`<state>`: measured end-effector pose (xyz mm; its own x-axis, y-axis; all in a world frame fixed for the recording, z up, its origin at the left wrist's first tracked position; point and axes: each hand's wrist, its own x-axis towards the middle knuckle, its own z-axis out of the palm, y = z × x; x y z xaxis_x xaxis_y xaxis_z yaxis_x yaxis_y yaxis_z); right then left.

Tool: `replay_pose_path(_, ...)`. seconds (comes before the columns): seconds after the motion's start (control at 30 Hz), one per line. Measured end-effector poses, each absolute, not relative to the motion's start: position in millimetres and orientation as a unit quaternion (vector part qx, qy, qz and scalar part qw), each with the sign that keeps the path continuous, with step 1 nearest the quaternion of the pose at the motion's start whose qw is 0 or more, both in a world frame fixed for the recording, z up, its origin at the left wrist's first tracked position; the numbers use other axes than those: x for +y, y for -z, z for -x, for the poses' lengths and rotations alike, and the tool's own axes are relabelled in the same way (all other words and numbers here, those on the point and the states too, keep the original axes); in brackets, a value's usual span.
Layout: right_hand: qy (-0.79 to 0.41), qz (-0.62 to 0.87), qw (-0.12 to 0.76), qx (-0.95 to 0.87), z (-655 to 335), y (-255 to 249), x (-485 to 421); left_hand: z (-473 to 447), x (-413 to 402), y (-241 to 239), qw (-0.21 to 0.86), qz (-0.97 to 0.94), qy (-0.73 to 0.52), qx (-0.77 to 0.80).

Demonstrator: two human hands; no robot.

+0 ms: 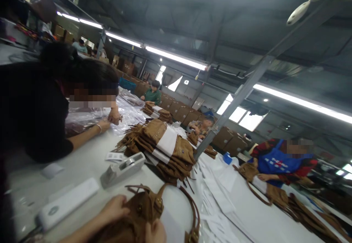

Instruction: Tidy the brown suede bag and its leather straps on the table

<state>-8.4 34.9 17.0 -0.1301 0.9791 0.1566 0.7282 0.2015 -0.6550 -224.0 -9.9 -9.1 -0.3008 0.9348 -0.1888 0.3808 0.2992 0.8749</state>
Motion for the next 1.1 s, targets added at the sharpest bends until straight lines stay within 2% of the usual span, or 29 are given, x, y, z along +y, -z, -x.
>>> replay_pose_path(0.2, -0.276, 0.587, 0.356, -0.672, 16.0, -2.8, 35.0, 246.2, -12.8, -19.8, 0.291, -0.517, -0.402, 0.697)
replay_pose_path(0.33, -0.351, 0.564, 0.402, -0.631, 26.5, -9.4, 38.7, 225.0, 10.6, -31.0, 0.332, -0.549, -0.427, 0.637)
replay_pose_path(0.6, -0.457, 0.509, 0.367, -0.630, 55.3, -24.0, 30.3, 202.2, 43.3, 14.1, 0.443, -0.583, -0.398, 0.552)
replay_pose_path(0.7, -0.468, 0.505, 0.369, -0.624, 56.2, -30.1, 27.5, 218.3, 39.5, 9.2, 0.452, -0.595, -0.386, 0.541)
replay_pose_path(0.9, -0.449, 0.495, 0.412, -0.620, 50.7, -21.2, 30.9, 222.0, 26.5, -20.0, 0.376, -0.677, -0.394, 0.494)
replay_pose_path(1.1, -0.473, 0.480, 0.403, -0.619, 42.2, 4.3, 37.9, 216.8, 30.5, -23.6, 0.406, -0.639, -0.420, 0.501)
